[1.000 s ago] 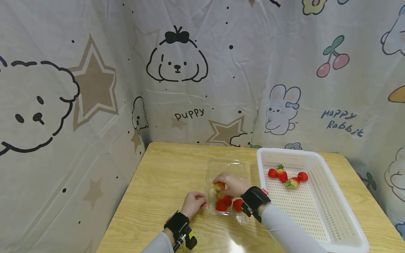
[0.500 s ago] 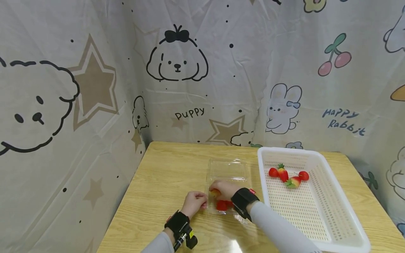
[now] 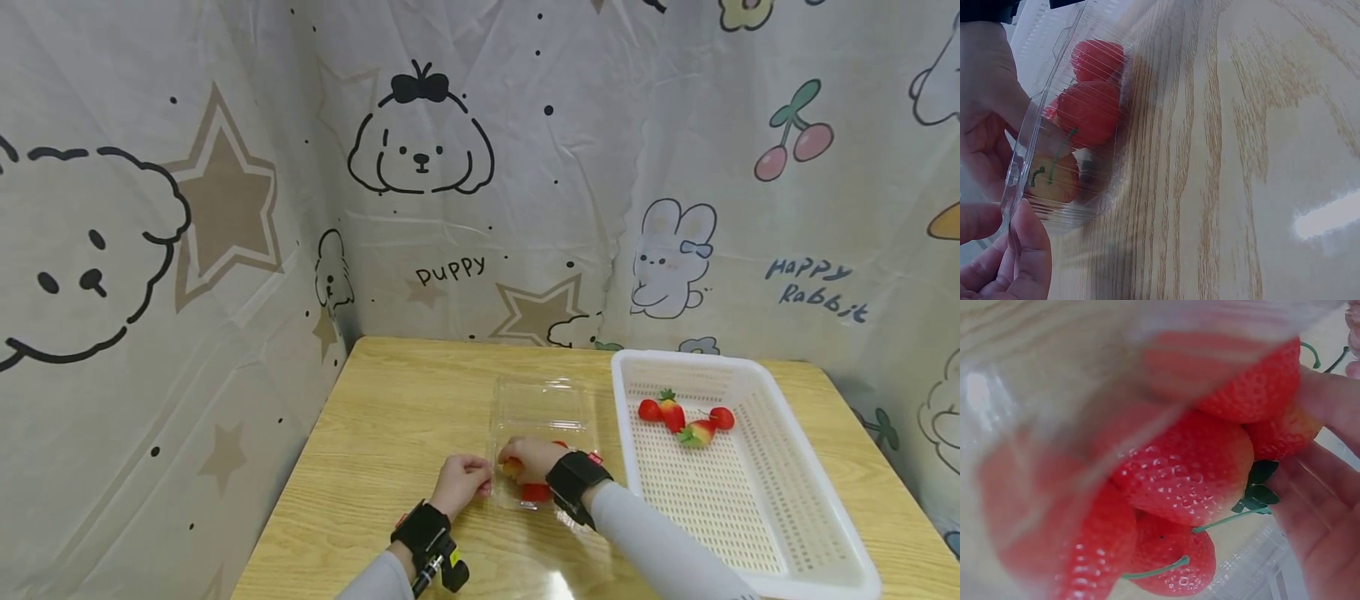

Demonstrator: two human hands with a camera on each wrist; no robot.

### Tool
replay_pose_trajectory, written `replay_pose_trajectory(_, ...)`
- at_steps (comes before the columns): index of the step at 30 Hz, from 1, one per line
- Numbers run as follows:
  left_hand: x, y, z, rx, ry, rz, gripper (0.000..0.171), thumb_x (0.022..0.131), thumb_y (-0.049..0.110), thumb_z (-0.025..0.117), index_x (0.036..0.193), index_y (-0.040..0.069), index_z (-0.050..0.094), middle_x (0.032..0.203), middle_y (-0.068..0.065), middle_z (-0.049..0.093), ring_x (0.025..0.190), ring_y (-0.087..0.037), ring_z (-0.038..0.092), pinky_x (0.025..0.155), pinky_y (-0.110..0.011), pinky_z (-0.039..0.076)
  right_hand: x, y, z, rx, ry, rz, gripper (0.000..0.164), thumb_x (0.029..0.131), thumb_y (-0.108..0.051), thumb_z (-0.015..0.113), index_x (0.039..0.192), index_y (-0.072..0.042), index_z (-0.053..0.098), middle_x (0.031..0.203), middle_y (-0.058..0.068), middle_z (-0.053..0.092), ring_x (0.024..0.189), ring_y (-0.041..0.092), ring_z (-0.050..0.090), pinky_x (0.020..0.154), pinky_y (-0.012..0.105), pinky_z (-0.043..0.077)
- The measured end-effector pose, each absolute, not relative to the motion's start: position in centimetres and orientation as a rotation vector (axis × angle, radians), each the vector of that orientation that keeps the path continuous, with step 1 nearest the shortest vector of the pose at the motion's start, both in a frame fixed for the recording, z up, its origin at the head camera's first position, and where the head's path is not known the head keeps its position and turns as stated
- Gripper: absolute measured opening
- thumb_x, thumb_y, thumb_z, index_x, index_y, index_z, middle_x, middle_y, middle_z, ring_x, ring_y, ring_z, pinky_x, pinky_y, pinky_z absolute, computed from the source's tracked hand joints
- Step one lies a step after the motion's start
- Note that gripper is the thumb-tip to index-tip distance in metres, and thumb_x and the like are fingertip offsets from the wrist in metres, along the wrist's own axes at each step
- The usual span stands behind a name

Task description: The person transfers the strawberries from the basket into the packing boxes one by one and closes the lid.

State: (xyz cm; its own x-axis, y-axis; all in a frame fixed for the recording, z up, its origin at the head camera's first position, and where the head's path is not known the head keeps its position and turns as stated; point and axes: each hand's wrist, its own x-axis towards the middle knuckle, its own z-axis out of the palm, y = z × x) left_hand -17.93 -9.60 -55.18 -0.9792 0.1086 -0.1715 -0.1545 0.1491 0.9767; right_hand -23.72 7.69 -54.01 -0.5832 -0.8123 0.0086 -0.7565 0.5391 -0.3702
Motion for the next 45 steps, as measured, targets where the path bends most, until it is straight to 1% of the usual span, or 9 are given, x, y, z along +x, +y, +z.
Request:
replay_pose_trajectory(3, -17.9, -9.6, -55.2, -0.043, 2.215, 1.934, 0.016, 0.086, -0.003, 0.055, 0.093, -0.017, 0.059, 0.067, -0.005, 0.06, 0.057, -0.009, 0.057, 0.057, -0.031, 0.056, -23.7, 7.7, -53.8, -1.332, 2.596, -0.481, 0.029, 0.07, 0.001, 0.072, 0.098, -0.002, 0.065, 0.093, 0.008, 0.061, 0.085, 0.018, 0.057, 0.077, 0.024, 0.048)
replay_pose_trajectory(8, -17.8, -9.7, -55.2, -0.034, 2.214, 1.943, 0.018, 0.086, -0.002, 0.055, 0.094, -0.018, 0.058, 0.069, -0.007, 0.06, 0.057, -0.01, 0.058, 0.057, -0.032, 0.056, -23.6, 7.8, -52.4, -1.21, 2.542, -0.485, 0.031, 0.077, -0.007, 0.071, 0.107, -0.002, 0.064, 0.105, 0.009, 0.061, 0.098, 0.021, 0.056, 0.088, 0.028, 0.046)
replay_pose_trajectory(11, -17.7, -9.6, -55.1, -0.036, 2.215, 1.942, 0.018, 0.085, -0.002, 0.055, 0.093, -0.018, 0.058, 0.07, -0.009, 0.061, 0.058, -0.01, 0.058, 0.058, -0.032, 0.056, -23.5, 8.1, -50.4, -1.107, 2.522, -0.534, 0.036, 0.08, -0.012, 0.069, 0.113, -0.002, 0.06, 0.115, 0.011, 0.058, 0.108, 0.025, 0.053, 0.094, 0.035, 0.044)
replay_pose_trajectory(17, -17.8, -9.6, -55.4, -0.038, 2.221, 1.941, 0.018, 0.085, -0.002, 0.056, 0.094, -0.018, 0.058, 0.071, -0.011, 0.061, 0.057, -0.01, 0.057, 0.057, -0.033, 0.056, -24.2, 11.1, -45.3, -1.147, 2.638, -0.708, 0.043, 0.087, -0.015, 0.061, 0.126, -0.002, 0.051, 0.129, 0.018, 0.047, 0.12, 0.034, 0.044, 0.098, 0.047, 0.039)
replay_pose_trajectory(22, -18.0, -9.7, -55.6, -0.059, 2.233, 1.914, 0.019, 0.086, -0.001, 0.056, 0.096, -0.017, 0.058, 0.072, -0.011, 0.061, 0.057, -0.009, 0.056, 0.056, -0.029, 0.055, -25.4, 15.1, -42.5, -1.111, 2.932, -0.84, 0.054, 0.085, -0.017, 0.065, 0.133, -0.004, 0.043, 0.137, 0.023, 0.036, 0.124, 0.04, 0.036, 0.1, 0.053, 0.035)
replay_pose_trajectory(27, -18.0, -9.7, -55.6, -0.067, 2.239, 1.896, 0.019, 0.086, -0.001, 0.055, 0.096, -0.017, 0.058, 0.072, -0.01, 0.061, 0.057, -0.009, 0.057, 0.057, -0.031, 0.056, -26.3, 19.1, -41.2, -0.937, 3.162, -0.927, 0.056, 0.082, -0.01, 0.067, 0.131, -0.001, 0.042, 0.137, 0.025, 0.033, 0.125, 0.042, 0.031, 0.102, 0.056, 0.029)
replay_pose_trajectory(35, -18.2, -9.8, -55.9, -0.037, 2.221, 1.916, 0.019, 0.087, -0.001, 0.055, 0.096, -0.018, 0.058, 0.072, -0.01, 0.061, 0.058, -0.01, 0.057, 0.063, -0.041, 0.056, -27.0, 25.2, -42.5, -0.431, 3.224, -0.974, 0.055, 0.083, -0.008, 0.062, 0.131, 0.002, 0.039, 0.134, 0.028, 0.033, 0.124, 0.045, 0.029, 0.099, 0.061, 0.027)
replay_pose_trajectory(41, -18.1, -9.8, -55.5, -0.037, 2.229, 1.923, 0.018, 0.086, -0.001, 0.055, 0.095, -0.017, 0.058, 0.07, -0.008, 0.06, 0.057, -0.008, 0.057, 0.062, -0.039, 0.056, -26.9, 28.4, -45.3, -0.197, 3.137, -0.958, 0.051, 0.084, -0.007, 0.057, 0.129, 0.009, 0.038, 0.132, 0.034, 0.031, 0.122, 0.049, 0.027, 0.099, 0.062, 0.025)
replay_pose_trajectory(45, -18.1, -9.6, -55.6, -0.024, 2.23, 1.923, 0.018, 0.086, -0.003, 0.055, 0.095, -0.019, 0.058, 0.072, -0.014, 0.062, 0.057, -0.01, 0.057, 0.061, -0.04, 0.056, -26.7, 29.8, -47.7, -0.038, 3.111, -0.951, 0.044, 0.084, -0.003, 0.055, 0.124, 0.012, 0.042, 0.13, 0.035, 0.034, 0.119, 0.05, 0.031, 0.099, 0.062, 0.026)
